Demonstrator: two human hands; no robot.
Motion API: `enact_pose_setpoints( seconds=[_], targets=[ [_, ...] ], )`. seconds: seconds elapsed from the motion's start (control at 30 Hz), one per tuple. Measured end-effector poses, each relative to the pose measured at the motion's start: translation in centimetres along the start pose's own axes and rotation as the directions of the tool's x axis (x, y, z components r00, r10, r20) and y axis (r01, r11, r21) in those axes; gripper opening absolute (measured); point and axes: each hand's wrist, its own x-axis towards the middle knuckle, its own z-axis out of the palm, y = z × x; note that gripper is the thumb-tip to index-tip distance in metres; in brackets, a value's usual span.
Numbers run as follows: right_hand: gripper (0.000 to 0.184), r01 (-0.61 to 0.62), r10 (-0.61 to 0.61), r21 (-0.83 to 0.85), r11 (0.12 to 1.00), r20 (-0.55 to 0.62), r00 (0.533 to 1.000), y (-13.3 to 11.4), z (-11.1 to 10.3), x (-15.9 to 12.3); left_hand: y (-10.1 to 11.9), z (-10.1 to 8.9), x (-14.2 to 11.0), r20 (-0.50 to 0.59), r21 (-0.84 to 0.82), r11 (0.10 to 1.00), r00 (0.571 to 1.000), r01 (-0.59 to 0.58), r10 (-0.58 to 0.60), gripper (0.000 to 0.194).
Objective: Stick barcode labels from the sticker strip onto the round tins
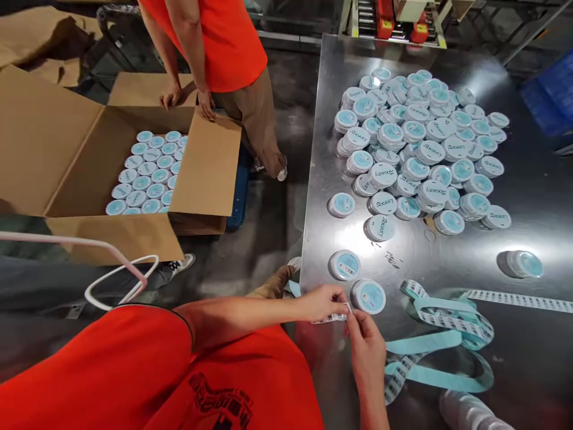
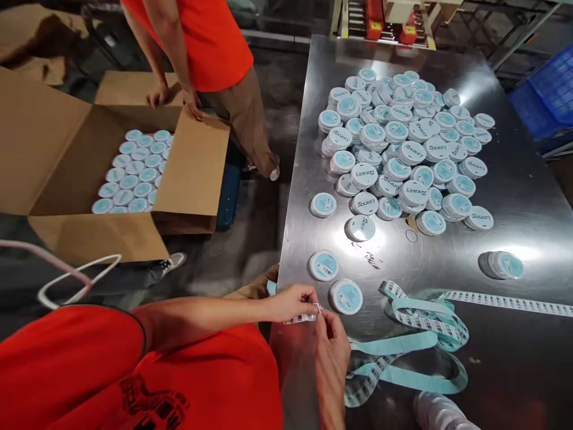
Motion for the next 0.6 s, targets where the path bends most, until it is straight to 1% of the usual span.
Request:
enact_pose_setpoints(
  seconds=[0.1,0.23,0.3,0.37,0.43,0.5,0.6],
  targets=[
    [0.045,0.029,-0.029,-0.014,0.999,-0.042,0.999,0.7,-0.3,-0.7,-0.1,0.4,-0.1,0.001,0.042,0.999,1.0,0.021,-0.021,0.019],
    [0.043,0.0,0.0,0.017,1.0,-0.016,1.0,2.0,-1.0,-0.6,-0.5,0.9,-0.1,0.013,0.103,0.994,0.999,0.042,-0.044,0.02],
    [0.041,-0.009,0.009,0.02,1.0,-0.03,1.0,2.6,-1.3,-0.5,-0.8,1.3,0.2,0.018,0.126,0.99,0.998,0.061,-0.064,0.024],
    [0.04,-0.015,0.015,-0.007,1.0,-0.037,0.999,3.1,-1.6,-0.4,-1.2,1.7,0.6,0.038,0.195,0.978,0.996,0.069,-0.078,0.028],
    [0.04,-0.025,0.024,-0.044,0.999,-0.028,0.999,3.4,-2.0,-0.1,-1.4,2.0,1.1,0.07,0.319,0.947,0.995,0.041,-0.067,0.031],
    [0.04,-0.035,0.033,-0.073,0.997,-0.034,0.999,3.6,-2.8,0.6,-1.5,2.2,1.7,0.091,0.427,0.904,0.995,0.003,-0.046,0.029],
    [0.041,-0.066,0.056,-0.09,0.994,-0.115,0.992,3.6,-4.5,2.4,-1.4,2.4,2.3,0.105,0.528,0.846,0.994,-0.066,0.012,0.028]
  ],
)
